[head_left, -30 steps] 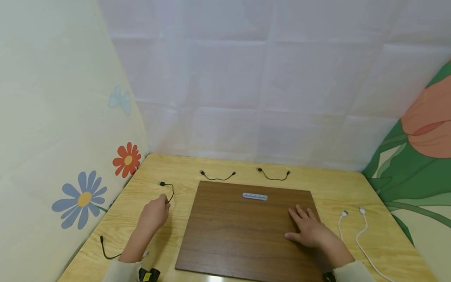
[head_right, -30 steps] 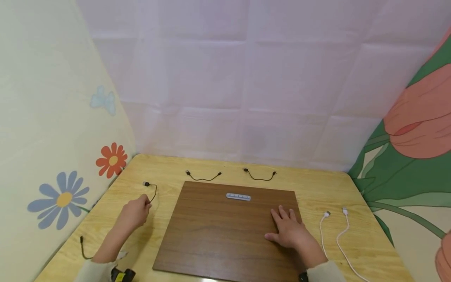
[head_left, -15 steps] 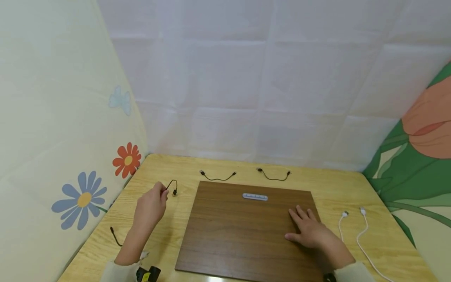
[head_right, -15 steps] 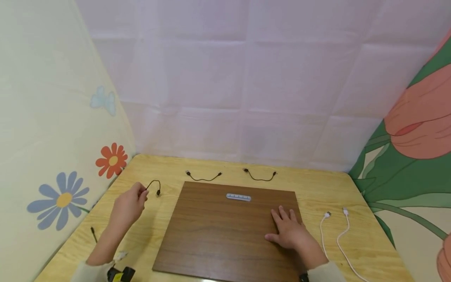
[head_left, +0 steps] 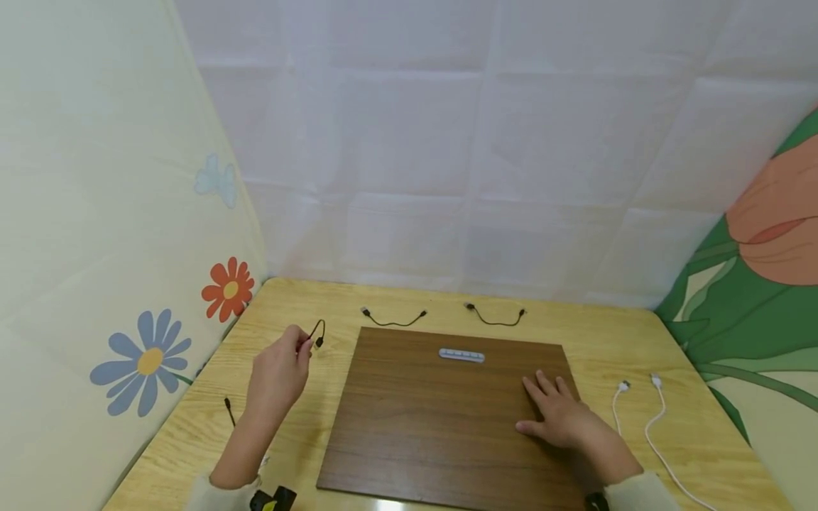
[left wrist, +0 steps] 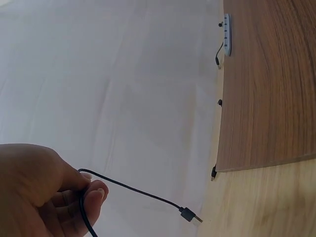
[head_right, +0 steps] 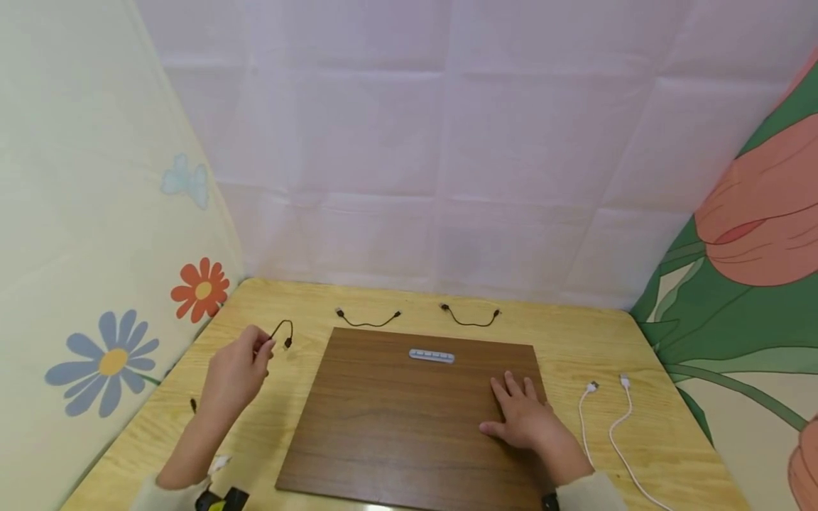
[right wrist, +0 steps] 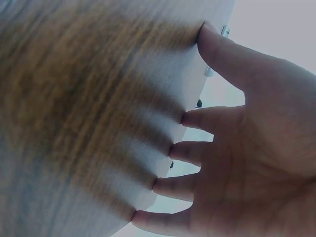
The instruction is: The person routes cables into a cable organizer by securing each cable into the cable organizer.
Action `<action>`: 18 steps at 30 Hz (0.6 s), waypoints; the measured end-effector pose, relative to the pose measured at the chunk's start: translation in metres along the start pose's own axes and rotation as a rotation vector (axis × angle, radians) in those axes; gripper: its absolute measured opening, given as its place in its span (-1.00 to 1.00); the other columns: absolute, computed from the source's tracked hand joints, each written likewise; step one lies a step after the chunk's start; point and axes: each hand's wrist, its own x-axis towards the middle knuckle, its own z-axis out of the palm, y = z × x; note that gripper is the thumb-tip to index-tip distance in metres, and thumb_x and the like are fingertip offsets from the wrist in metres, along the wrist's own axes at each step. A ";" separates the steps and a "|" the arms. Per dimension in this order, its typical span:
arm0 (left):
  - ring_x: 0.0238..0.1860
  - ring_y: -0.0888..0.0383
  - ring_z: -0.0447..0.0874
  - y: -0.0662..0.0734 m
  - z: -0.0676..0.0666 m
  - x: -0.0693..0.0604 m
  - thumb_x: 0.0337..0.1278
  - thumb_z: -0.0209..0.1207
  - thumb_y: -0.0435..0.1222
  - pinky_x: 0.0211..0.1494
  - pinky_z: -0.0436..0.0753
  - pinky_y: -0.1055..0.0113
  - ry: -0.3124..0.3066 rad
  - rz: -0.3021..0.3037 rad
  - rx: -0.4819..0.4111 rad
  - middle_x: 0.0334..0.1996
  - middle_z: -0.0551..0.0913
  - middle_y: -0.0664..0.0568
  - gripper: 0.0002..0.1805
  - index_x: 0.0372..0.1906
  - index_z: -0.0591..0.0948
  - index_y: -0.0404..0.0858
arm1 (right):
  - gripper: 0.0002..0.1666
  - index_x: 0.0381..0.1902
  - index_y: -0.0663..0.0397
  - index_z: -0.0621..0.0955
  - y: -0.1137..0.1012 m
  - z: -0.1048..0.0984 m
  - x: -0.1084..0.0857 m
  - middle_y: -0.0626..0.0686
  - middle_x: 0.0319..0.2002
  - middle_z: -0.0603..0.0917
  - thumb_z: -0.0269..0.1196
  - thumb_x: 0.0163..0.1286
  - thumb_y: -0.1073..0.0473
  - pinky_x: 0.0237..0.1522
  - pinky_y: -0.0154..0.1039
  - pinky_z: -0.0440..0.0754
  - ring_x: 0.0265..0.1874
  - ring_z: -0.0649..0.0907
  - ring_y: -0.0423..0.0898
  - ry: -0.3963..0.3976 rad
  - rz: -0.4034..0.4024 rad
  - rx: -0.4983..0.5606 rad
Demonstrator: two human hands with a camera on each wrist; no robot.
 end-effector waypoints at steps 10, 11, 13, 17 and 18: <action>-0.64 0.19 0.46 0.015 0.004 0.001 0.34 0.24 -0.40 -0.54 0.48 0.25 0.049 0.048 0.000 -0.55 0.63 0.00 -0.91 -0.28 0.55 -0.31 | 0.16 0.53 0.30 0.21 0.000 0.000 0.000 0.52 0.50 0.04 0.28 0.29 -0.39 0.11 0.68 0.15 0.41 -0.01 0.66 0.014 -0.015 -0.019; -0.64 0.19 0.45 0.016 0.005 0.001 0.34 0.24 -0.40 -0.54 0.48 0.25 0.048 0.048 -0.002 -0.55 0.63 0.00 -0.91 -0.28 0.55 -0.31 | 0.16 0.53 0.30 0.21 0.000 0.000 0.000 0.52 0.51 0.04 0.28 0.29 -0.39 0.12 0.68 0.15 0.41 -0.01 0.65 0.014 -0.015 -0.017; -0.64 0.20 0.45 0.020 0.005 0.001 0.36 0.23 -0.39 -0.55 0.47 0.27 0.044 0.049 -0.006 -0.55 0.63 0.00 -0.91 -0.28 0.55 -0.30 | 0.16 0.53 0.29 0.21 0.000 0.000 0.001 0.51 0.51 0.03 0.29 0.29 -0.39 0.12 0.68 0.14 0.42 -0.02 0.65 0.009 -0.009 -0.010; -0.65 0.22 0.42 0.026 0.007 0.002 0.37 0.23 -0.37 -0.57 0.45 0.30 0.034 0.047 -0.017 -0.55 0.63 0.02 -0.90 -0.28 0.54 -0.29 | 0.16 0.54 0.28 0.20 0.000 0.000 0.001 0.49 0.52 0.01 0.29 0.29 -0.38 0.14 0.68 0.11 0.43 -0.04 0.63 -0.002 0.002 0.011; -0.65 0.23 0.42 0.027 0.008 0.002 0.37 0.23 -0.37 -0.57 0.44 0.31 0.033 0.051 -0.020 -0.55 0.62 0.02 -0.90 -0.29 0.54 -0.29 | 0.16 0.54 0.28 0.20 0.000 0.000 0.001 0.49 0.52 0.02 0.29 0.29 -0.38 0.14 0.68 0.12 0.43 -0.04 0.63 -0.002 0.002 0.013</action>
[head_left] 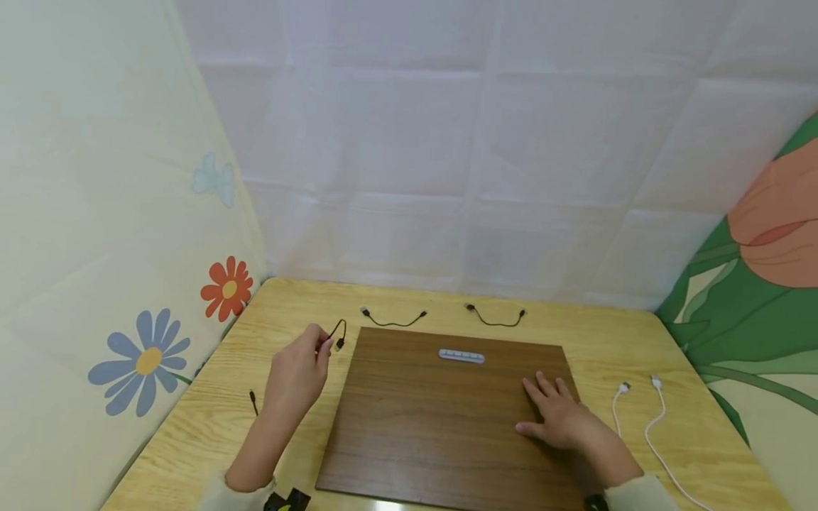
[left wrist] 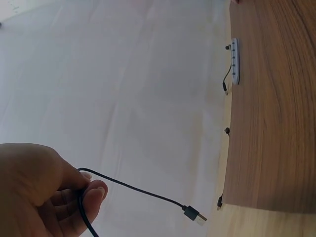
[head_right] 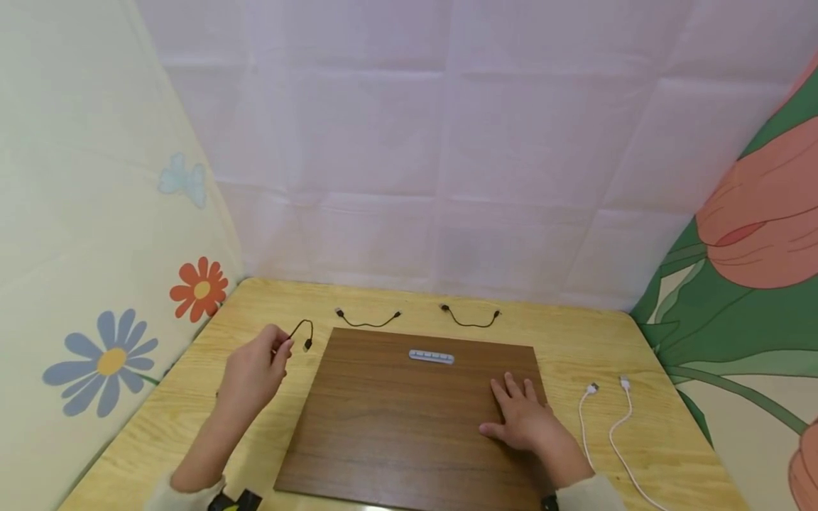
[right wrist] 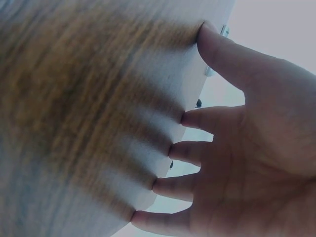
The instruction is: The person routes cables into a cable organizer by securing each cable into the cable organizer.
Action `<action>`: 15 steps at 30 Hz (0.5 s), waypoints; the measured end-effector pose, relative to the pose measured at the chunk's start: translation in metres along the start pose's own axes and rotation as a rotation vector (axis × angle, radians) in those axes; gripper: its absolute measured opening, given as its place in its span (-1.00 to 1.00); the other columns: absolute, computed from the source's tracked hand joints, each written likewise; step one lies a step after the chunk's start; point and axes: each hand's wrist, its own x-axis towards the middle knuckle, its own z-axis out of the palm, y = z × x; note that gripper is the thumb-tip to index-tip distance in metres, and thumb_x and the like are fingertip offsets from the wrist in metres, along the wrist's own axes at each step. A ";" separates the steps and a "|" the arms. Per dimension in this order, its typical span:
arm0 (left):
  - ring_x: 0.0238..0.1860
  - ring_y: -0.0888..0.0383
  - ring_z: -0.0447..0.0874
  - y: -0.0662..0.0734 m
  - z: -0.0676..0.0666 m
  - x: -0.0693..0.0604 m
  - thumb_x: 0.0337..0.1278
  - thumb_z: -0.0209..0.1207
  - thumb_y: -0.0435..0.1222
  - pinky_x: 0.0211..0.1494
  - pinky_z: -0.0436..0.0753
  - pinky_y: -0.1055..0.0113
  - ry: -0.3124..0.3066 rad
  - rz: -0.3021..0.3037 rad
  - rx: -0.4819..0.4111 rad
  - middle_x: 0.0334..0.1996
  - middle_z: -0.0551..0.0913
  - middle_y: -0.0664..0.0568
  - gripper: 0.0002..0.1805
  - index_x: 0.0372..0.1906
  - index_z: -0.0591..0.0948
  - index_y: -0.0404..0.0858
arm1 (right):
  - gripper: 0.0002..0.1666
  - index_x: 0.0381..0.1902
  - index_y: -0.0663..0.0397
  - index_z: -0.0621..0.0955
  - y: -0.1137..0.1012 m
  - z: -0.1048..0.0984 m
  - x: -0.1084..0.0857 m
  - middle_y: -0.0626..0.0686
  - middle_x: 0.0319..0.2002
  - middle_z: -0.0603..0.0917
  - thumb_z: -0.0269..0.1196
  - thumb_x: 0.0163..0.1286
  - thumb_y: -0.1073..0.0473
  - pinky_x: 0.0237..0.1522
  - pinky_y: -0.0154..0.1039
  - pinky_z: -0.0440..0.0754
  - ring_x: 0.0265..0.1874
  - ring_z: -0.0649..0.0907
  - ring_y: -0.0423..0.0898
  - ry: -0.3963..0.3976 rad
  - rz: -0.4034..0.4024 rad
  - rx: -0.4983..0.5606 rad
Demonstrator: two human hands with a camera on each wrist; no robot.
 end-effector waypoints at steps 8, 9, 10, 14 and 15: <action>-0.64 0.24 0.43 0.008 0.006 0.001 0.35 0.24 -0.38 -0.56 0.45 0.30 0.032 0.041 -0.019 -0.57 0.63 0.04 -0.89 -0.32 0.55 -0.26 | 0.17 0.54 0.26 0.20 0.000 0.000 0.000 0.49 0.53 0.01 0.29 0.28 -0.40 0.14 0.68 0.10 0.43 -0.05 0.62 -0.003 0.007 0.007; -0.64 0.24 0.43 0.008 0.007 0.001 0.35 0.25 -0.38 -0.56 0.45 0.31 0.036 0.044 -0.020 -0.57 0.63 0.04 -0.88 -0.32 0.55 -0.26 | 0.17 0.54 0.26 0.20 -0.001 0.000 0.000 0.48 0.53 0.01 0.29 0.28 -0.39 0.14 0.68 0.10 0.43 -0.05 0.62 -0.004 0.007 0.007; -0.64 0.24 0.42 0.009 0.007 0.001 0.34 0.25 -0.38 -0.56 0.44 0.32 0.037 0.047 -0.022 -0.57 0.63 0.04 -0.88 -0.32 0.55 -0.26 | 0.17 0.54 0.26 0.20 -0.001 0.000 0.000 0.48 0.53 0.01 0.29 0.28 -0.39 0.14 0.68 0.10 0.43 -0.05 0.62 -0.005 0.008 0.006; -0.65 0.26 0.40 0.012 0.010 0.000 0.34 0.26 -0.38 -0.58 0.42 0.35 0.033 0.052 -0.033 -0.57 0.64 0.03 -0.88 -0.33 0.54 -0.25 | 0.17 0.53 0.29 0.20 -0.001 0.000 -0.001 0.51 0.51 0.02 0.30 0.28 -0.38 0.12 0.68 0.13 0.42 -0.03 0.65 -0.001 -0.007 -0.003; -0.65 0.26 0.40 0.013 0.011 -0.001 0.34 0.26 -0.38 -0.58 0.43 0.36 0.030 0.050 -0.036 -0.56 0.65 0.03 -0.88 -0.32 0.55 -0.25 | 0.16 0.53 0.30 0.20 -0.001 0.000 -0.001 0.52 0.51 0.03 0.30 0.28 -0.38 0.12 0.68 0.14 0.41 -0.03 0.65 0.000 -0.009 -0.006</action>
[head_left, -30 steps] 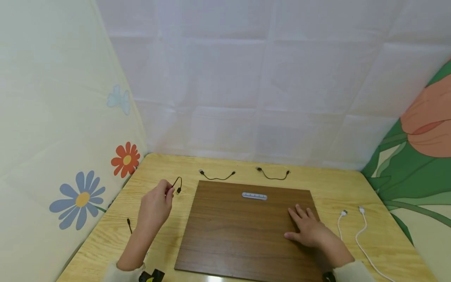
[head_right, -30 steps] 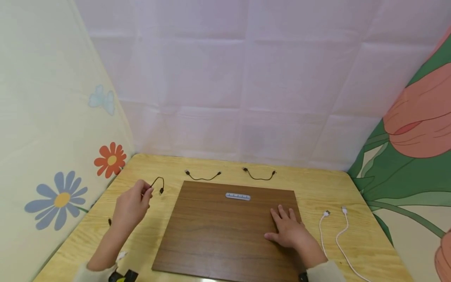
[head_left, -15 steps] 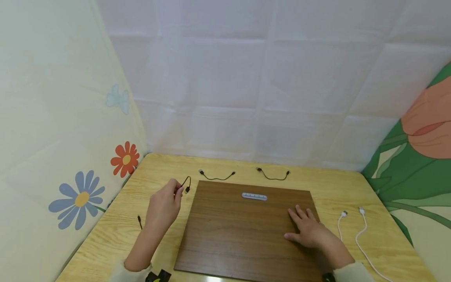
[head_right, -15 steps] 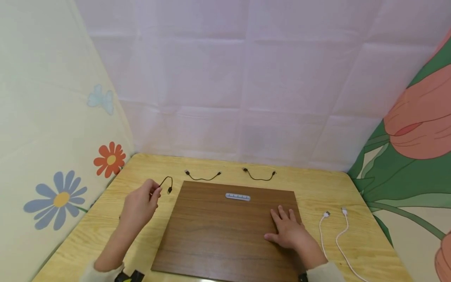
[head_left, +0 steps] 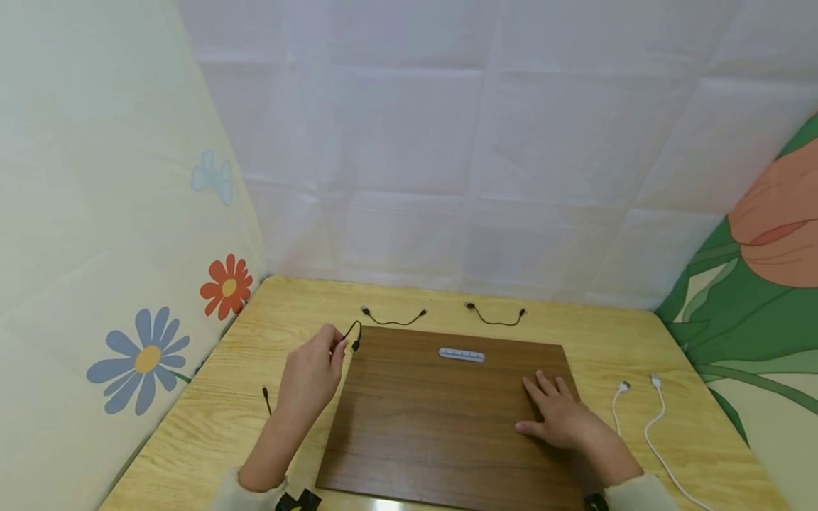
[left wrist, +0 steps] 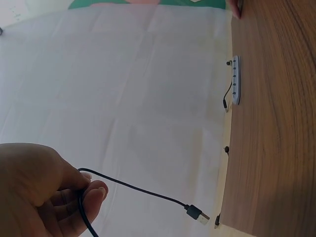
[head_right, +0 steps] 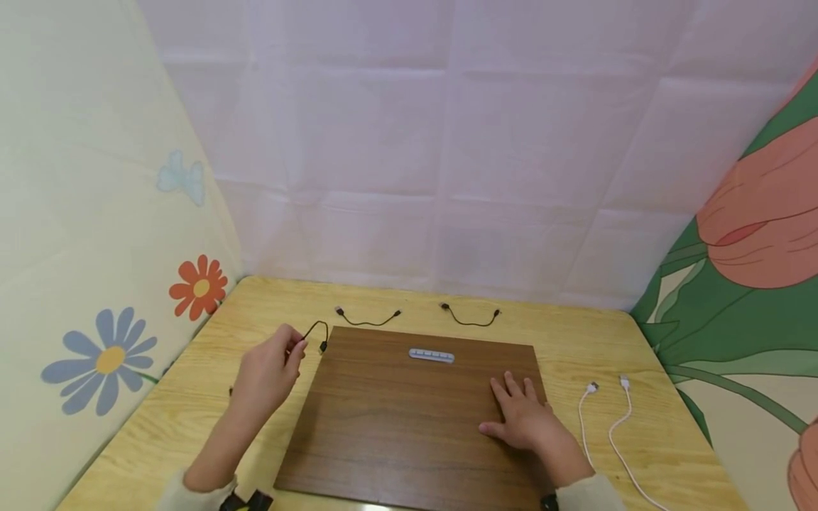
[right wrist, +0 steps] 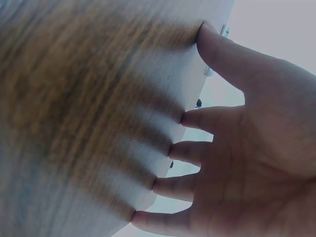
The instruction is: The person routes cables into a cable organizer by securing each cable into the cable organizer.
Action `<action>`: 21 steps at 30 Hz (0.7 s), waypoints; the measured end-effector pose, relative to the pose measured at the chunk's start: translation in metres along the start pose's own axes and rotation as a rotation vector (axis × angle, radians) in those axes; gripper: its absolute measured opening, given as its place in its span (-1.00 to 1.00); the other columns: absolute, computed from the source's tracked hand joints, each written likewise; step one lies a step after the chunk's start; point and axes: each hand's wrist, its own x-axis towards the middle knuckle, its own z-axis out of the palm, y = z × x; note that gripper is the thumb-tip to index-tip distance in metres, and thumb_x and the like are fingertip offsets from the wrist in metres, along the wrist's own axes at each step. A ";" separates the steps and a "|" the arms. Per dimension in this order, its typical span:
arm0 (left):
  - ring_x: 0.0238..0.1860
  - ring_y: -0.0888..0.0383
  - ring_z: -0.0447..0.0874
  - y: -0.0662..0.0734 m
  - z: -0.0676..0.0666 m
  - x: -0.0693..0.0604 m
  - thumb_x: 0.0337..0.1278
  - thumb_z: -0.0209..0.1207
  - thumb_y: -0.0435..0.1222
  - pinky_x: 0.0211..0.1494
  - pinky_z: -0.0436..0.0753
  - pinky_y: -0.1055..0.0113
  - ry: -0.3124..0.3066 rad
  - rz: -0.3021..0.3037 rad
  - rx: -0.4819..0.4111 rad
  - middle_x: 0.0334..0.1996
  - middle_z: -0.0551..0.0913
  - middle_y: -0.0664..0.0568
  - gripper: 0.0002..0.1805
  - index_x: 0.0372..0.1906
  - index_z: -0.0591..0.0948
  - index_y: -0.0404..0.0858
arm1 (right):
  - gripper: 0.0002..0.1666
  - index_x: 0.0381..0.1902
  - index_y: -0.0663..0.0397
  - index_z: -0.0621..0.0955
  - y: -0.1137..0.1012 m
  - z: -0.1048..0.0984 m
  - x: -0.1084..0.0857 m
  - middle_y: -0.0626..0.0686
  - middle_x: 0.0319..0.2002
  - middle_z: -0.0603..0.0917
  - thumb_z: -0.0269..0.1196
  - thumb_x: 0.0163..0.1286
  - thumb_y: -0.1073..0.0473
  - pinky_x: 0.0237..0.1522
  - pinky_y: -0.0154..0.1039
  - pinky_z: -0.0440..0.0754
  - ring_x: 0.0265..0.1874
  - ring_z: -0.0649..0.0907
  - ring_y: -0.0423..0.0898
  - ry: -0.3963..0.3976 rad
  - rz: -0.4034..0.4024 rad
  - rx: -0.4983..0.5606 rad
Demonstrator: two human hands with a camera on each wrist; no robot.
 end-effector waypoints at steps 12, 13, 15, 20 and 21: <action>-0.64 0.27 0.39 0.016 0.009 0.000 0.31 0.29 -0.36 -0.59 0.41 0.40 -0.020 0.019 -0.035 -0.57 0.64 0.07 -0.85 -0.34 0.54 -0.23 | 0.16 0.54 0.28 0.19 -0.001 -0.001 0.000 0.50 0.52 0.01 0.29 0.30 -0.37 0.13 0.68 0.11 0.42 -0.04 0.64 -0.010 0.005 0.013; -0.64 0.27 0.39 0.018 0.010 0.000 0.31 0.29 -0.37 -0.59 0.41 0.41 -0.018 0.024 -0.038 -0.57 0.64 0.07 -0.85 -0.34 0.54 -0.23 | 0.15 0.54 0.28 0.19 -0.001 -0.001 0.000 0.50 0.52 0.01 0.29 0.30 -0.36 0.13 0.68 0.11 0.43 -0.04 0.63 -0.010 0.006 0.013; -0.64 0.27 0.39 0.020 0.012 0.000 0.31 0.29 -0.37 -0.60 0.40 0.41 -0.017 0.032 -0.040 -0.57 0.63 0.07 -0.84 -0.35 0.53 -0.23 | 0.15 0.55 0.27 0.19 -0.002 -0.002 0.000 0.49 0.53 0.00 0.29 0.30 -0.36 0.14 0.68 0.11 0.43 -0.05 0.62 -0.012 0.011 0.014; -0.63 0.27 0.44 0.025 0.018 0.000 0.31 0.29 -0.37 -0.59 0.42 0.43 -0.037 0.054 -0.031 -0.54 0.65 0.07 -0.85 -0.33 0.53 -0.23 | 0.15 0.55 0.27 0.18 -0.002 -0.002 0.000 0.49 0.53 -0.01 0.29 0.30 -0.36 0.16 0.67 0.10 0.44 -0.05 0.62 -0.013 0.014 0.017; -0.63 0.28 0.45 0.025 0.019 0.000 0.30 0.29 -0.38 -0.58 0.42 0.43 -0.035 0.063 -0.029 -0.54 0.66 0.06 -0.85 -0.33 0.53 -0.23 | 0.16 0.55 0.27 0.18 -0.002 -0.002 -0.001 0.49 0.53 0.00 0.30 0.30 -0.36 0.15 0.68 0.10 0.43 -0.05 0.63 -0.012 0.012 0.016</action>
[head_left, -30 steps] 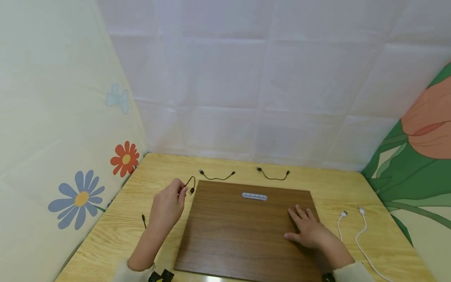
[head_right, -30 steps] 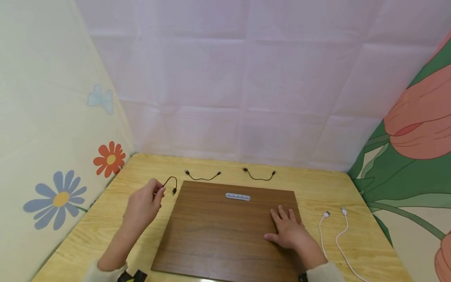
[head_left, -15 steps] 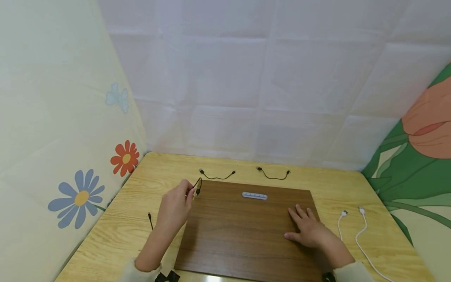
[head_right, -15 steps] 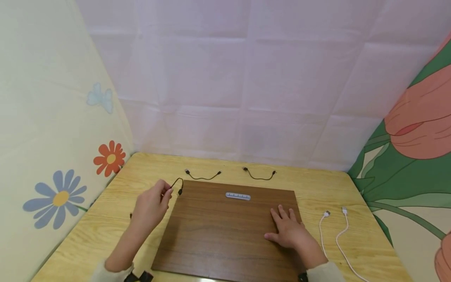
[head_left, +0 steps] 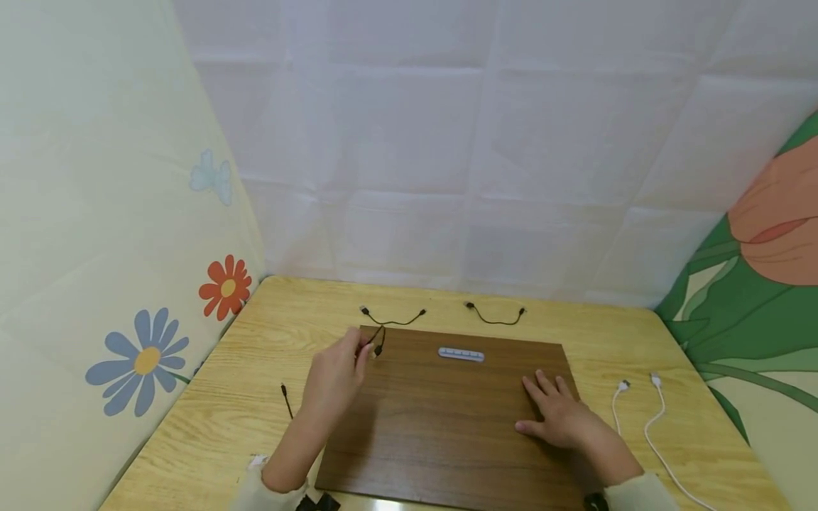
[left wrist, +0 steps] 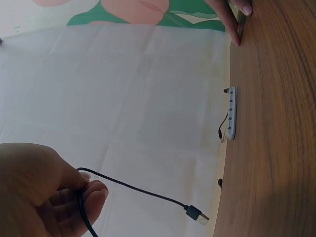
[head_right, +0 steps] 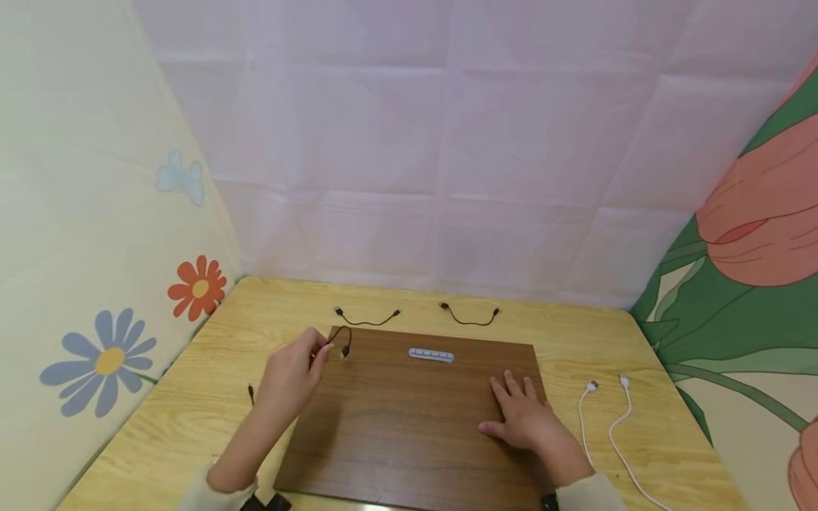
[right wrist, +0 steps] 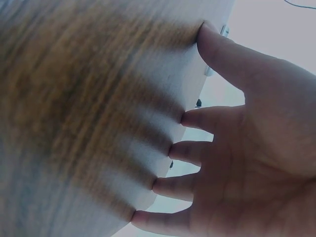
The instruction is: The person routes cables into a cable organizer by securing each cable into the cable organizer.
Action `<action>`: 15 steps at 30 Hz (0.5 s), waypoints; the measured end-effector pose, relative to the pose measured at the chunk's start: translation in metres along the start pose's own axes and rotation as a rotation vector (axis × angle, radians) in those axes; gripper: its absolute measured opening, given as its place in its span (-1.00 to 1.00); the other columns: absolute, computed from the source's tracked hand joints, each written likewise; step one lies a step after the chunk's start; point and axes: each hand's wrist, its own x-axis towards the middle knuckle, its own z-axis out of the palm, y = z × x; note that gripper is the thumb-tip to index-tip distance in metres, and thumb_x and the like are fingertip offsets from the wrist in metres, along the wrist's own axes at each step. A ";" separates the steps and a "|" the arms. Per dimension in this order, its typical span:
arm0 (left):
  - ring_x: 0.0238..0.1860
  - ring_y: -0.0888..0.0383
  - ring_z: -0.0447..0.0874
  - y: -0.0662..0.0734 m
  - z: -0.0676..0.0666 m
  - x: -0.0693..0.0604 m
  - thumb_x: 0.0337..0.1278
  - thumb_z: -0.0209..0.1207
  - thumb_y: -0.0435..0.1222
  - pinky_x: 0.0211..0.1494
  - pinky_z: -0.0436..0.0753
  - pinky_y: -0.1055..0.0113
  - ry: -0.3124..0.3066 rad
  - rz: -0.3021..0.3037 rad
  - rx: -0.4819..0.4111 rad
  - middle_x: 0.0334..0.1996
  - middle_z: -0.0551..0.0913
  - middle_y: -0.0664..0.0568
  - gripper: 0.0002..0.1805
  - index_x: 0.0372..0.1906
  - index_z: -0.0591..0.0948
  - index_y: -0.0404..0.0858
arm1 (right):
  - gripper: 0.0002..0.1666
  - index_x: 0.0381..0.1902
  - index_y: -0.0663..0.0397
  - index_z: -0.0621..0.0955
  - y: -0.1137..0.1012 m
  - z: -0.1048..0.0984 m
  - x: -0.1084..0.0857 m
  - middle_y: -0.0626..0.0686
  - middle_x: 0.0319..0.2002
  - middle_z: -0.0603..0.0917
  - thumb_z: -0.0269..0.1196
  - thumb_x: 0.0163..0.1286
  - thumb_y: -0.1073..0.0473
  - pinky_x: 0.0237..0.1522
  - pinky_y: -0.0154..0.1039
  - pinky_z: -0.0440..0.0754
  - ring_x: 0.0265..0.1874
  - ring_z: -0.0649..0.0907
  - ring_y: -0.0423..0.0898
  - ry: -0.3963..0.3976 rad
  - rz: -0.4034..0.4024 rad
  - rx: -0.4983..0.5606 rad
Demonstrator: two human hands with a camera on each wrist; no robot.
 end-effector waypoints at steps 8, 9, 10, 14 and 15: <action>-0.64 0.27 0.46 0.006 0.005 0.001 0.27 0.32 -0.37 -0.60 0.40 0.44 0.011 0.029 -0.022 -0.53 0.69 0.06 -0.84 -0.34 0.54 -0.23 | 0.18 0.55 0.26 0.19 0.002 0.002 0.000 0.48 0.53 -0.01 0.29 0.28 -0.39 0.16 0.68 0.08 0.44 -0.06 0.62 0.003 0.009 0.001; -0.63 0.27 0.47 0.006 0.005 0.001 0.28 0.31 -0.36 -0.60 0.41 0.45 0.008 0.028 -0.026 -0.53 0.69 0.06 -0.85 -0.33 0.54 -0.23 | 0.18 0.55 0.26 0.18 0.002 0.002 0.001 0.48 0.53 -0.01 0.29 0.28 -0.39 0.16 0.68 0.08 0.44 -0.07 0.62 0.001 0.011 0.002; -0.63 0.26 0.49 0.007 0.005 0.001 0.28 0.31 -0.36 -0.59 0.42 0.45 0.007 0.029 -0.029 -0.52 0.70 0.06 -0.85 -0.33 0.55 -0.22 | 0.18 0.55 0.25 0.18 0.002 0.002 0.001 0.48 0.53 -0.01 0.29 0.28 -0.40 0.16 0.67 0.08 0.44 -0.07 0.61 -0.001 0.012 0.002; -0.63 0.27 0.48 0.009 0.006 0.000 0.28 0.31 -0.36 -0.60 0.41 0.47 0.002 0.018 -0.045 -0.51 0.71 0.06 -0.87 -0.32 0.56 -0.22 | 0.18 0.55 0.25 0.18 0.002 0.002 0.002 0.48 0.54 -0.01 0.28 0.28 -0.40 0.16 0.67 0.09 0.44 -0.06 0.61 0.000 0.011 -0.005; -0.63 0.28 0.47 0.010 0.007 0.000 0.28 0.31 -0.36 -0.60 0.41 0.47 -0.002 0.013 -0.048 -0.51 0.70 0.06 -0.87 -0.32 0.56 -0.22 | 0.18 0.55 0.26 0.18 0.002 0.002 0.002 0.48 0.53 -0.01 0.28 0.28 -0.40 0.15 0.68 0.09 0.44 -0.05 0.62 0.002 0.009 -0.007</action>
